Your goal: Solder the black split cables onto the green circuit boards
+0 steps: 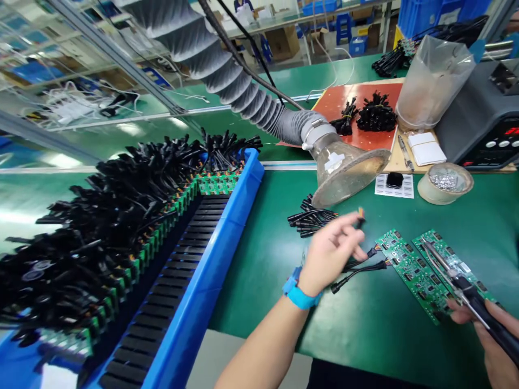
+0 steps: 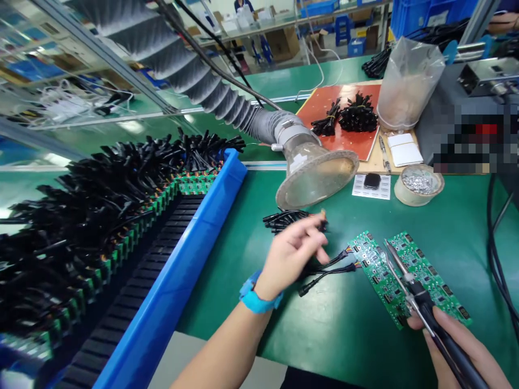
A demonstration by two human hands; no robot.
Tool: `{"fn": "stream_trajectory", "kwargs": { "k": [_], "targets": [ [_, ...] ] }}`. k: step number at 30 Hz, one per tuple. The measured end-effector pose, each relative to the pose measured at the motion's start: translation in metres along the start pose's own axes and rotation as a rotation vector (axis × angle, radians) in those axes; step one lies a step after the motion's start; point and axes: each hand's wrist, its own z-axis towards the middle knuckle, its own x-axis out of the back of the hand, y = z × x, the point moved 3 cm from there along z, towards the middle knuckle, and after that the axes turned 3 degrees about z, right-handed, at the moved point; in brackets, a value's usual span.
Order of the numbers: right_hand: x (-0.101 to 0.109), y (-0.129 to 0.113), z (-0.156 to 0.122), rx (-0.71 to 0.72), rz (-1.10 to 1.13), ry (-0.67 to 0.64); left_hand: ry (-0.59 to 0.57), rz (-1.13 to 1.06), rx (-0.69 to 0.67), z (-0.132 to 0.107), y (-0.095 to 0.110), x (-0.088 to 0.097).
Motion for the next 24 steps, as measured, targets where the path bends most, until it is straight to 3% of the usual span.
{"fn": "stream_trajectory", "kwargs": {
  "k": [1, 3, 6, 8, 14, 19, 24],
  "targets": [
    [-0.005, -0.012, 0.003, 0.011, 0.017, 0.017, -0.168, -0.148, 0.148, -0.005, -0.007, -0.015],
    [-0.017, -0.033, 0.009, 0.002, 0.089, 0.044, -0.384, -0.342, 0.375, -0.018, -0.017, -0.04],
    [-0.034, -0.059, 0.024, 0.033, 0.084, -0.01, -0.481, -0.404, 0.502, -0.033, -0.024, -0.061],
    [-0.041, -0.07, 0.034, -0.003, 0.085, -0.011, -0.484, -0.394, 0.518, -0.038, -0.025, -0.066],
    [-0.049, -0.087, 0.037, -0.294, 0.091, -0.002, -0.496, -0.302, 0.489, -0.043, -0.024, -0.069],
    [-0.052, -0.083, 0.033, -0.343, 0.142, 0.035, -0.381, -0.197, 0.441, -0.039, -0.028, -0.066],
    [-0.061, -0.062, 0.028, -0.331, 0.5, 0.151, -0.325, -0.351, 0.436, -0.035, -0.023, -0.065]
  ]
}}
